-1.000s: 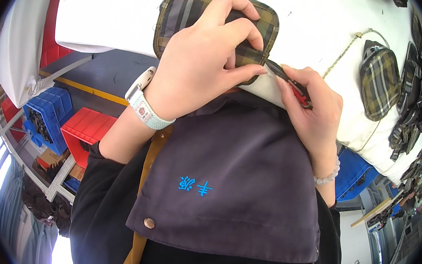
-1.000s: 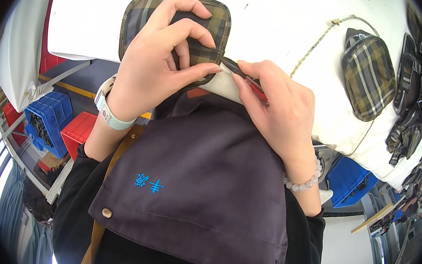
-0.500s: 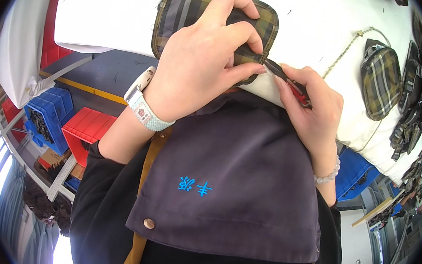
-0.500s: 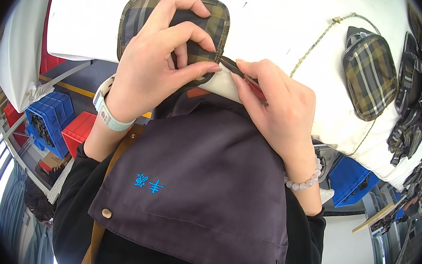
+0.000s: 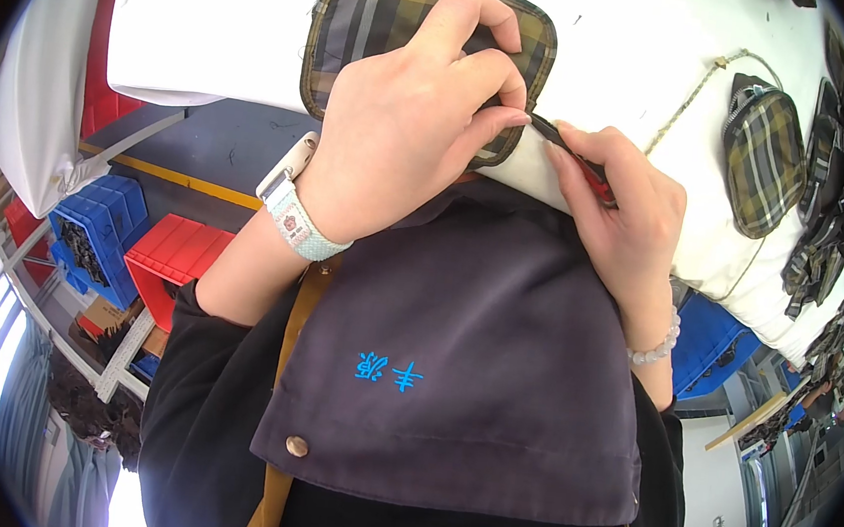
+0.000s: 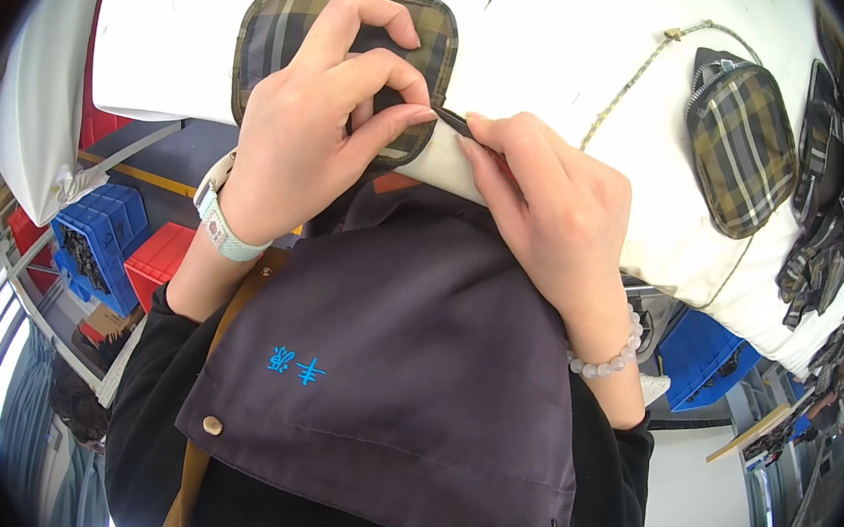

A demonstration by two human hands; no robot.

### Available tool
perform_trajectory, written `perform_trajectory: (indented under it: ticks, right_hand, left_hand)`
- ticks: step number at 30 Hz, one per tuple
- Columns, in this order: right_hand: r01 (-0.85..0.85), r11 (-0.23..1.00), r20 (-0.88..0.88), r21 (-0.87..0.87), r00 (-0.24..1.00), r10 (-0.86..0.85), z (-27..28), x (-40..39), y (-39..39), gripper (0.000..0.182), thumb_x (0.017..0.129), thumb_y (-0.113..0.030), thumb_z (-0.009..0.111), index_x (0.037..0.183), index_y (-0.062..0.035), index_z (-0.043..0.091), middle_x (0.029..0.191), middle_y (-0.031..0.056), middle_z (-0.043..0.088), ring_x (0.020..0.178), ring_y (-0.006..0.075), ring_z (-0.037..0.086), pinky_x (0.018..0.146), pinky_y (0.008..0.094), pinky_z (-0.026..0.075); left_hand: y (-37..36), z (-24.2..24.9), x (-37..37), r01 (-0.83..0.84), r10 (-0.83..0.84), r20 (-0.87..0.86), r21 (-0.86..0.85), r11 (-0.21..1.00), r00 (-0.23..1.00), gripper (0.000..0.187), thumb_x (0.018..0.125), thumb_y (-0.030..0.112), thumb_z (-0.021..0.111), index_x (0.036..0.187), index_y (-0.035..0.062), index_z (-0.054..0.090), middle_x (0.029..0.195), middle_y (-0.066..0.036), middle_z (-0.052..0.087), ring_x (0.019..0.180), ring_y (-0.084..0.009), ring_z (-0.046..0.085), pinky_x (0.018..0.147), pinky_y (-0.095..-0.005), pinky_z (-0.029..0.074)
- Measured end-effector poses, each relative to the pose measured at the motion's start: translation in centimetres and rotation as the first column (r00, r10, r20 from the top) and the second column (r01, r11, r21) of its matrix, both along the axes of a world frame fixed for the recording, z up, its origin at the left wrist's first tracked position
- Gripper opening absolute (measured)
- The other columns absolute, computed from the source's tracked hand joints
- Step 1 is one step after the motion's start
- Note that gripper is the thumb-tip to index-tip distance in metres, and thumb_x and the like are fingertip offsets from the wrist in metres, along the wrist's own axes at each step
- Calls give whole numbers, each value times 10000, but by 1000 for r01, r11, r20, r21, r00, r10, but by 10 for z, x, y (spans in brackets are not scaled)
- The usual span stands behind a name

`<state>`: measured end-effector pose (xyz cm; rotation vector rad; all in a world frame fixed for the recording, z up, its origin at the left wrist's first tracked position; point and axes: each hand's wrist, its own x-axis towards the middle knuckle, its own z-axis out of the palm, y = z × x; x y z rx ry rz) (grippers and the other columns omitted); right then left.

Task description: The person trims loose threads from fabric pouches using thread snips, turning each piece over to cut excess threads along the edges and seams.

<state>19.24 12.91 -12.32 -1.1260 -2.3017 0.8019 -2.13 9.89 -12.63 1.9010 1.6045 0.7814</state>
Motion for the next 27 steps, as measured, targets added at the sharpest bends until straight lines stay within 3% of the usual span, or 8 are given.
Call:
perform_trajectory:
  ticks: [7, 15, 17, 19, 20, 24, 27]
  right_hand:
    - [-28, 989, -52, -143, 998, 21, 1, 6, 4, 146, 842, -100, 788, 952, -65, 698, 806, 44, 721, 628, 179, 688, 552, 264, 503]
    - [-60, 996, 16, -69, 998, 61, 4, 5, 4, 154, 841, -100, 789, 966, -69, 703, 797, 46, 719, 628, 181, 689, 560, 266, 511]
    - [-70, 995, 33, -66, 997, 72, 4, 5, 4, 156, 845, -101, 789, 972, -68, 705, 803, 49, 723, 639, 180, 695, 570, 264, 517]
    - [69, 984, -63, -164, 995, -80, 0, 5, 2, 160, 856, -105, 788, 985, -62, 705, 824, 57, 731, 672, 181, 707, 596, 259, 530]
    - [68, 984, -64, -163, 995, -79, -2, 5, 2, 160, 856, -105, 788, 985, -62, 705, 824, 57, 731, 672, 181, 707, 596, 259, 530]
    - [104, 990, -82, -93, 990, -112, -4, 1, 4, 171, 863, -113, 789, 998, -51, 703, 843, 63, 734, 694, 183, 713, 608, 259, 535]
    - [92, 994, -66, -67, 993, -96, -4, 0, 5, 168, 862, -113, 788, 991, -50, 700, 842, 59, 731, 691, 184, 711, 598, 262, 531]
  left_hand:
    - [0, -1, -6, 17, -14, 115, -26, 1000, 993, 148, 804, 35, 796, 858, 69, 662, 1168, -4, 589, 544, -58, 491, 515, -241, 407]
    - [-2, -2, -6, 74, -73, 63, -12, 997, 995, 162, 804, 12, 785, 865, 68, 646, 1134, -5, 600, 568, -55, 511, 525, -239, 411]
    - [-1, -5, -6, 46, -48, 139, 18, 999, 989, 173, 806, 8, 784, 885, 66, 641, 1088, -4, 614, 546, -59, 505, 526, -236, 404]
    - [1, -5, -4, 2, -1, 198, -4, 1000, 980, 178, 806, 13, 787, 899, 62, 643, 1067, -4, 620, 528, -64, 487, 526, -234, 396]
    - [2, -5, -2, -42, 48, 255, -30, 999, 966, 184, 807, 18, 790, 914, 57, 646, 1045, -5, 625, 509, -68, 468, 525, -232, 387]
    - [4, 0, 4, -85, 94, 234, -51, 995, 968, 213, 804, 39, 803, 959, 42, 657, 1011, -3, 636, 487, -68, 424, 517, -232, 369]
    - [7, -4, 4, -66, 59, 149, 40, 997, 987, 215, 798, 63, 815, 964, 50, 678, 1004, 2, 643, 477, -66, 406, 506, -236, 362]
